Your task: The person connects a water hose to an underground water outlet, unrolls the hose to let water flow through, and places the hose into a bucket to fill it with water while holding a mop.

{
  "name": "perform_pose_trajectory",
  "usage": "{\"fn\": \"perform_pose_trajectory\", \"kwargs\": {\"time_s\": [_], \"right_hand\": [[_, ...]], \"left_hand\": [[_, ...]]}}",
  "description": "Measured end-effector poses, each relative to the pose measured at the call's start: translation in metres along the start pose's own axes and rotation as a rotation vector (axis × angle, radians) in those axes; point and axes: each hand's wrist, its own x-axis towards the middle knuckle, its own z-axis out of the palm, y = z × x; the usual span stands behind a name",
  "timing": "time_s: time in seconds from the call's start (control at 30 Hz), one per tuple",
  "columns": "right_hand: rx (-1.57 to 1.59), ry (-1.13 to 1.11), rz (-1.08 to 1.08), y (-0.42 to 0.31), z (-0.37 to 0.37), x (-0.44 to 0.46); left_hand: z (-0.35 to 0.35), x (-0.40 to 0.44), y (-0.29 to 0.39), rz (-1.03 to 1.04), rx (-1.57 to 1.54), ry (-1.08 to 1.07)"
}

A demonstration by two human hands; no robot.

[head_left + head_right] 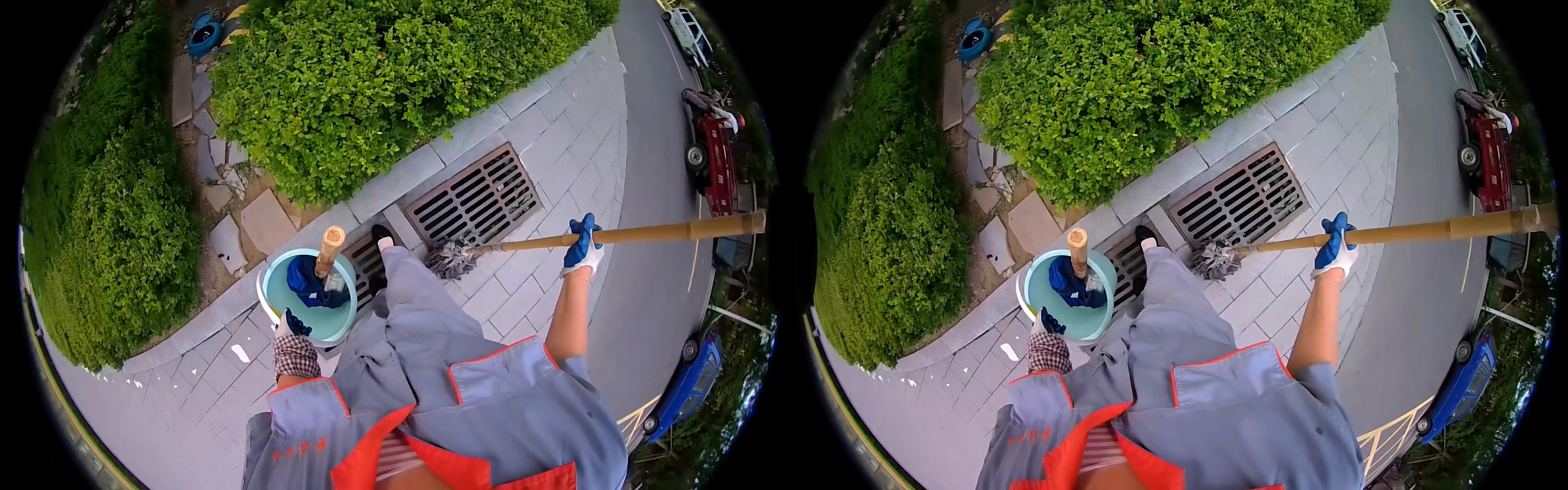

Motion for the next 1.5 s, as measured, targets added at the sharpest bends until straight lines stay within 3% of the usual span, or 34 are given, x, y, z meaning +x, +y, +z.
{"fn": "perform_pose_trajectory", "kwargs": {"time_s": [0.1,0.13,0.23,0.4,0.6,0.9,1.0,1.03,1.07,1.1,1.13,1.2,1.23,1.3,1.4,1.43,1.5], "right_hand": [[0.085,0.108,-0.129,-0.066,-0.049,0.001],[0.102,0.127,-0.179,-0.081,-0.066,0.006],[0.134,0.128,-0.289,-0.124,-0.099,0.017],[0.133,0.042,-0.329,-0.168,-0.098,0.042],[0.027,0.001,-0.196,-0.151,-0.021,0.102],[-0.042,-0.245,-0.161,0.021,0.148,0.289],[-0.344,-0.454,-0.064,-0.017,0.216,0.296],[-0.268,-0.487,-0.165,-0.002,0.243,0.31],[-0.382,-0.508,-0.04,-0.057,0.248,0.275],[-0.297,-0.537,-0.13,-0.024,0.276,0.306],[-0.337,-0.615,-0.068,-0.02,0.294,0.324],[-0.391,-0.616,-0.223,-0.015,0.317,0.328],[-0.537,-0.402,-0.241,-0.042,0.312,0.285],[-0.3,-0.451,-0.477,-0.028,0.311,0.251],[-0.054,-0.719,-1.039,-0.054,0.251,0.111],[0.044,-0.935,-1.194,-0.061,0.226,0.069],[0.211,-1.544,-1.401,-0.055,0.192,0.007]], "left_hand": [[-0.016,0.012,-0.008,-0.002,0.068,-0.097],[-0.018,0.017,-0.013,0.008,0.081,-0.014],[-0.02,0.01,-0.023,0.01,0.048,-0.027],[-0.027,-0.002,-0.032,0.012,0.001,0.002],[-0.021,-0.024,-0.045,-0.007,-0.105,0.096],[0.039,-0.08,-0.06,-0.029,-0.33,0.283],[0.073,-0.112,-0.061,0.011,-0.375,0.245],[0.083,-0.12,-0.064,0.006,-0.374,0.302],[0.106,-0.146,-0.054,0.062,-0.363,0.231],[0.115,-0.15,-0.058,0.061,-0.446,0.268],[0.127,-0.16,-0.053,0.03,-0.417,0.273],[0.152,-0.169,-0.044,0.026,-0.384,0.248],[0.16,-0.167,-0.047,0.019,-0.39,0.231],[0.176,-0.166,-0.052,0.09,-0.413,0.074],[0.221,-0.201,-0.035,0.072,-0.466,0.046],[0.23,-0.206,-0.036,0.079,-0.472,0.018],[0.238,-0.206,-0.046,0.291,-0.337,-0.121]]}}
